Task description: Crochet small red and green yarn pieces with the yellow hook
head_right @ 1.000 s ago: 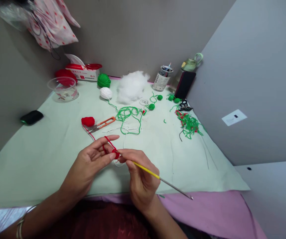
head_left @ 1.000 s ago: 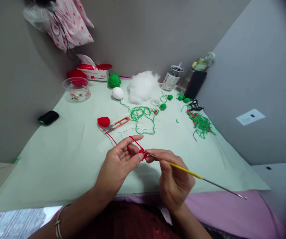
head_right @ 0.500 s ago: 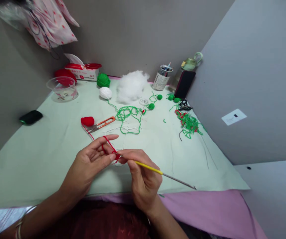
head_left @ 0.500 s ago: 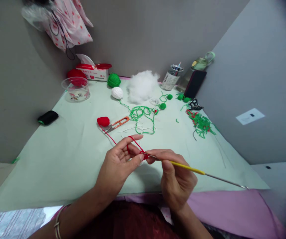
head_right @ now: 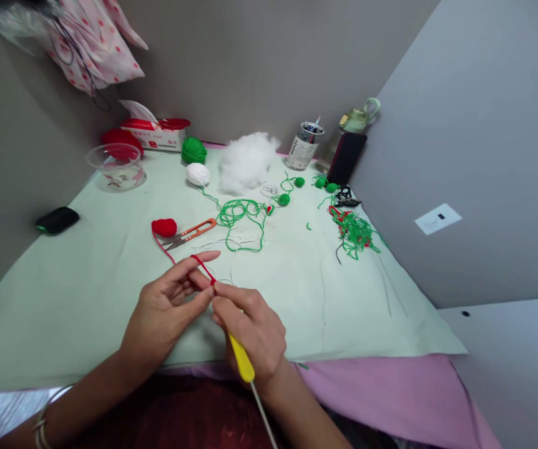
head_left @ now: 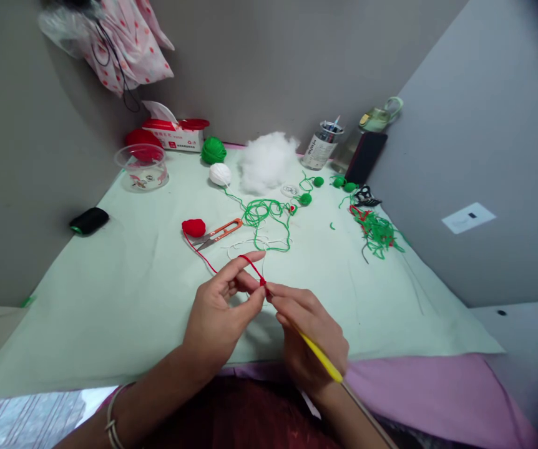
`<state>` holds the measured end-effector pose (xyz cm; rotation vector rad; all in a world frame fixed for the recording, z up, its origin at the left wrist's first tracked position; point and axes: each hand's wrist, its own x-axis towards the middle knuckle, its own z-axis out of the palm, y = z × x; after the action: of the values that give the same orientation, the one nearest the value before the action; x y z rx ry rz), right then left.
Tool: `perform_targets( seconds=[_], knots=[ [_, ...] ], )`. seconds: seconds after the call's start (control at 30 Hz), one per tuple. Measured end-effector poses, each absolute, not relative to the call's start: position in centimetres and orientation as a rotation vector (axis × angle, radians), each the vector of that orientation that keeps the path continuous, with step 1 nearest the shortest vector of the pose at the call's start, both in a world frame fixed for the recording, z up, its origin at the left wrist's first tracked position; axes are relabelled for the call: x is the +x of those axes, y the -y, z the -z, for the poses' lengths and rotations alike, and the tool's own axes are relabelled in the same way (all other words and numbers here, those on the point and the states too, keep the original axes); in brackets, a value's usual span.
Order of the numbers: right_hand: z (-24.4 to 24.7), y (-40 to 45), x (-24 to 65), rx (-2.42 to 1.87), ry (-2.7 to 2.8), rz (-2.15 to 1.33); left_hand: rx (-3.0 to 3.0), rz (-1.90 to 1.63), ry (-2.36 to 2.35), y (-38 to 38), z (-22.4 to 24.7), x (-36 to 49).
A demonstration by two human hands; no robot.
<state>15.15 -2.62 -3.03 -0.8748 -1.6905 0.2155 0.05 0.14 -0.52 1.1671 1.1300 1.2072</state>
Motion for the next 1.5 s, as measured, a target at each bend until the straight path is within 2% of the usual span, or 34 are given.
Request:
perform_targets(
  seconds=[0.23,0.43,0.63,1.0,1.13,1.33,1.5],
  knots=[
    [2.4,1.9,15.1,-0.886,1.483,-0.481,1.052,-1.219,-1.161,0.1,-0.2,0.1],
    [2.9,2.2,15.1,-0.849,1.621,-0.32,0.969,-1.185,-1.102,-0.1,-0.2,0.2],
    [1.7,1.6,14.9,-0.884,1.398,-0.644,0.996,-1.118,-1.027,-0.4,-0.4,-0.6],
    [3.8,2.5,15.3,-0.987,1.724,0.061,0.695,-1.076,-0.828,0.0,-0.1,-0.2],
    [2.8,2.2,15.8,-0.924,1.657,-0.19,0.532,-0.959,-0.754,-0.3,-0.6,-0.4],
    [1.6,1.6,15.8,-0.857,1.275,-0.66,0.749,-1.115,-0.844,-0.6,-0.6,-0.9],
    [1.3,2.2,15.8,-0.86,1.263,-0.603,0.894,-1.209,-0.952,-0.4,-0.6,-1.0]
  ],
)
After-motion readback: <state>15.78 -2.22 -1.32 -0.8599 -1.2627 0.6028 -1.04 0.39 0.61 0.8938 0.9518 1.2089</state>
